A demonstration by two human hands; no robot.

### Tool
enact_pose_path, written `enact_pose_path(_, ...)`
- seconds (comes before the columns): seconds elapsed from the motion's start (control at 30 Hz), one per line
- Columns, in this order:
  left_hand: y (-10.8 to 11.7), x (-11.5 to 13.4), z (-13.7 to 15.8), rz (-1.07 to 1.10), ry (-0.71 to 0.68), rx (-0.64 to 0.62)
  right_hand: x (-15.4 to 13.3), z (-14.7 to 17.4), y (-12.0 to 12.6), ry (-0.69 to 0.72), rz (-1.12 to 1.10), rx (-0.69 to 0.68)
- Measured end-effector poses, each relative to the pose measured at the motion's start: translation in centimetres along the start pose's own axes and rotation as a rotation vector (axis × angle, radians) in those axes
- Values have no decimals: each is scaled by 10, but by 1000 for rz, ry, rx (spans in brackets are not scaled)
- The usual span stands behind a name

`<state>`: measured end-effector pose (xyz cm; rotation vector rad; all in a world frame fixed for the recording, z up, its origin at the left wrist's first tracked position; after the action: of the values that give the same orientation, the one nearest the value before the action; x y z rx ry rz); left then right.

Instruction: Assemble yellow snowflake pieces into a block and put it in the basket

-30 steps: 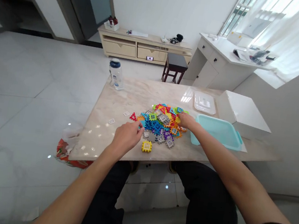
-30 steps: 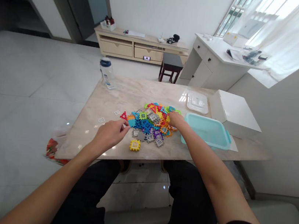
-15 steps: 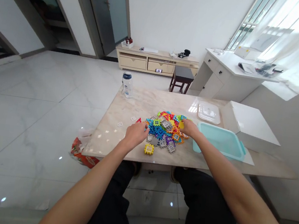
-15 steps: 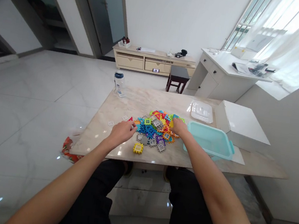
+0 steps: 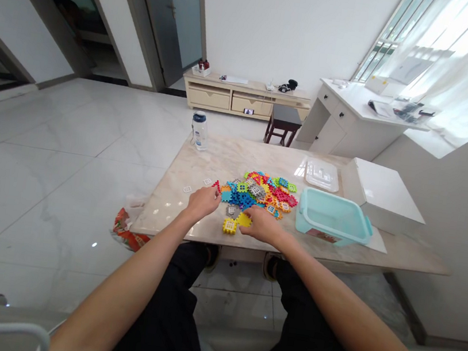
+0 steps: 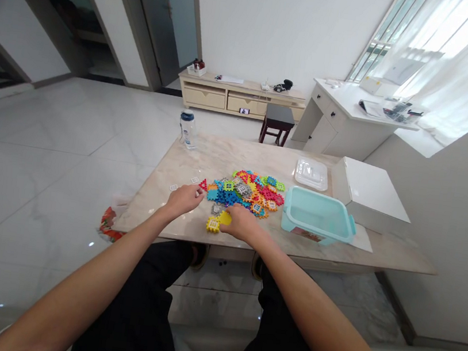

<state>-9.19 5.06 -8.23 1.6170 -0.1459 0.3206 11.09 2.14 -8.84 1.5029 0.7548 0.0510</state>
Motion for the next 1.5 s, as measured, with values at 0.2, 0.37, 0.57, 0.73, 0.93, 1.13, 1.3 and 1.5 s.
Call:
enact_pose_path(0.2, -3, 2, 4, -16, -26, -25, -7, -15, -10, -37, 43, -22)
enact_pose_path(0.37, -6, -2, 5, -31, -18, -35, -11, -19, -34, 13, 74, -63)
enact_pose_path(0.57, -9, -6, 6, -17, -23, -44, -14, -20, -44, 28, 87, -69)
enact_pose_path(0.73, -9, -9, 6, -14, -10, -45, -16, -20, -34, 8, 84, -64)
enact_pose_path(0.93, -8, -10, 7, -31, 5, -60, -8, -20, -34, -24, 119, -92)
enact_pose_path(1.13, -5, -6, 9, -72, -1, -62, -7, -23, -42, 1, 151, -147)
enact_pose_path(1.3, -6, -9, 10, -72, -4, -68, -20, -26, -55, 121, 144, -191)
enact_pose_path(1.5, -8, -16, 9, -76, 23, -62, -18, -30, -74, 135, 191, -224)
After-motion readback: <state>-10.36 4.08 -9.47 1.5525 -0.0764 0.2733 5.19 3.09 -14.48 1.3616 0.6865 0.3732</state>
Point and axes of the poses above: each hand's wrist, its own z-axis away from the middle knuckle, its own y-axis out of the back of the hand, x = y × z, the point moved 9 cm from there along -z, towards the middle knuckle, and after that the axes turned 10 degrees about x, right-handed, at the moved point
